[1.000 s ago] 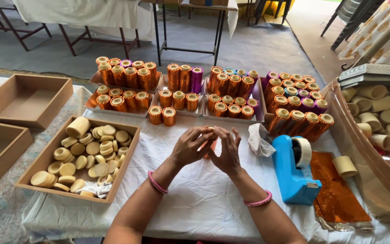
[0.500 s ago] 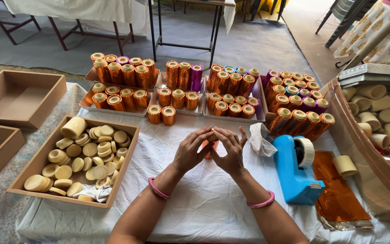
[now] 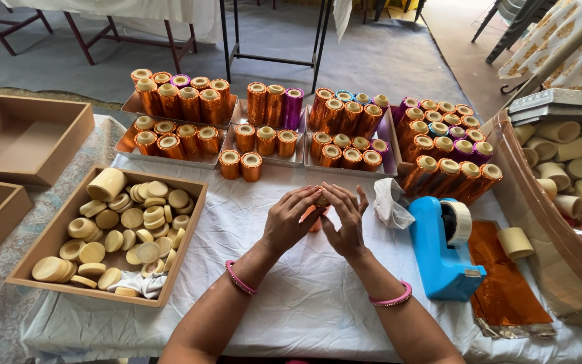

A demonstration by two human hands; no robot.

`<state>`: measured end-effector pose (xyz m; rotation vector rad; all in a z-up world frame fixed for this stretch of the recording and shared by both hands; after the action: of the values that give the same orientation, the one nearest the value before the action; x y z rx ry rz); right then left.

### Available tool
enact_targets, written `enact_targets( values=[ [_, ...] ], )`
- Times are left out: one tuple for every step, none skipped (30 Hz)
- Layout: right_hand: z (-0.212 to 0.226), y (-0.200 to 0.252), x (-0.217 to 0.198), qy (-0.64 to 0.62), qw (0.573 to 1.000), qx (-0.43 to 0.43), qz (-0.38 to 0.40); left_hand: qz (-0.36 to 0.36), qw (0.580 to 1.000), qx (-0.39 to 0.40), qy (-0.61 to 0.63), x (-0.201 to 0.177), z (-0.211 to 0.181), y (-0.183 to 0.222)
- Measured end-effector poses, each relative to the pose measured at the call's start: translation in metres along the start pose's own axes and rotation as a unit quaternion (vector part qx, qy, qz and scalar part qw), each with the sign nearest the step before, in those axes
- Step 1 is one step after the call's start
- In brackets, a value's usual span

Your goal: Wiping cylindrical components clean and wrapping them in decorative foil.

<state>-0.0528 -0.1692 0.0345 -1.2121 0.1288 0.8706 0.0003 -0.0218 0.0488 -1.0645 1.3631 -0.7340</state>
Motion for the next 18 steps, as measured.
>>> enact_targets(
  values=[
    [0.0, 0.001, 0.0, 0.0, 1.0, 0.0, 0.001, 0.0, 1.0, -0.001, 0.0, 0.0, 0.0, 0.0],
    [-0.002, 0.001, 0.001, -0.038, 0.999, 0.026, 0.004, -0.005, 1.0, -0.006, 0.01, -0.001, 0.0, 0.0],
    [-0.005, 0.0, 0.001, -0.076, 0.996, 0.051, 0.007, -0.011, 1.0, -0.011, 0.02, -0.002, 0.0, -0.001],
    [-0.005, 0.0, 0.001, -0.076, 0.996, 0.05, 0.007, -0.011, 1.0, -0.011, 0.02, -0.002, 0.001, -0.001],
    [-0.005, 0.001, 0.001, -0.081, 0.996, 0.049, -0.003, -0.005, 1.0, -0.01, 0.017, -0.002, 0.001, 0.0],
    [-0.004, 0.002, 0.001, -0.086, 0.995, 0.047, -0.012, 0.0, 1.0, -0.009, 0.015, -0.003, 0.001, 0.0],
    [-0.005, 0.002, 0.002, -0.087, 0.995, 0.046, -0.011, 0.0, 1.0, -0.01, 0.014, -0.002, 0.001, 0.001],
    [-0.006, 0.002, 0.002, -0.077, 0.996, 0.045, -0.017, 0.007, 1.0, -0.008, 0.006, -0.001, 0.001, 0.002],
    [-0.007, 0.002, 0.003, -0.067, 0.997, 0.043, -0.022, 0.014, 1.0, -0.005, -0.002, 0.0, 0.002, 0.004],
    [-0.008, 0.002, 0.003, -0.068, 0.997, 0.042, -0.021, 0.014, 1.0, -0.006, -0.003, -0.002, 0.001, 0.003],
    [-0.009, 0.001, 0.005, -0.063, 0.997, 0.041, -0.012, 0.018, 1.0, 0.001, -0.019, -0.002, -0.001, 0.002],
    [-0.011, 0.001, 0.006, -0.059, 0.997, 0.04, -0.003, 0.021, 0.999, 0.007, -0.035, -0.003, -0.003, 0.001],
    [-0.012, 0.002, 0.005, -0.06, 0.997, 0.039, -0.002, 0.021, 0.999, 0.006, -0.037, -0.004, -0.004, -0.001],
    [-0.012, 0.003, 0.004, -0.068, 0.997, 0.037, -0.007, 0.022, 0.999, 0.013, -0.046, -0.006, -0.007, -0.003],
    [-0.01, 0.001, 0.007, -0.081, 0.996, 0.029, -0.01, 0.022, 0.998, 0.018, -0.062, -0.012, -0.007, -0.005],
    [-0.014, 0.004, 0.005, -0.089, 0.996, 0.023, -0.006, 0.02, 0.997, 0.014, -0.072, 0.0, -0.003, 0.001],
    [-0.018, 0.004, 0.009, -0.093, 0.995, 0.044, -0.009, 0.033, 0.998, -0.001, -0.049, 0.008, 0.005, 0.01],
    [-0.022, 0.004, 0.012, -0.096, 0.993, 0.065, -0.011, 0.044, 0.999, -0.016, -0.025, 0.015, 0.013, 0.019]
  ],
)
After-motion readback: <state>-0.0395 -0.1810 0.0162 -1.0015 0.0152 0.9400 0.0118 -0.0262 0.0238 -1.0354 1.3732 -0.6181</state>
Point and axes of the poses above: each hand's wrist, its own y-axis away from the middle knuckle, its own x-axis out of the palm, z = x × y, the point moved 5 cm from there along -y, towards the middle knuckle, and after that the axes turned 10 degrees about x, right-handed, at the moved point
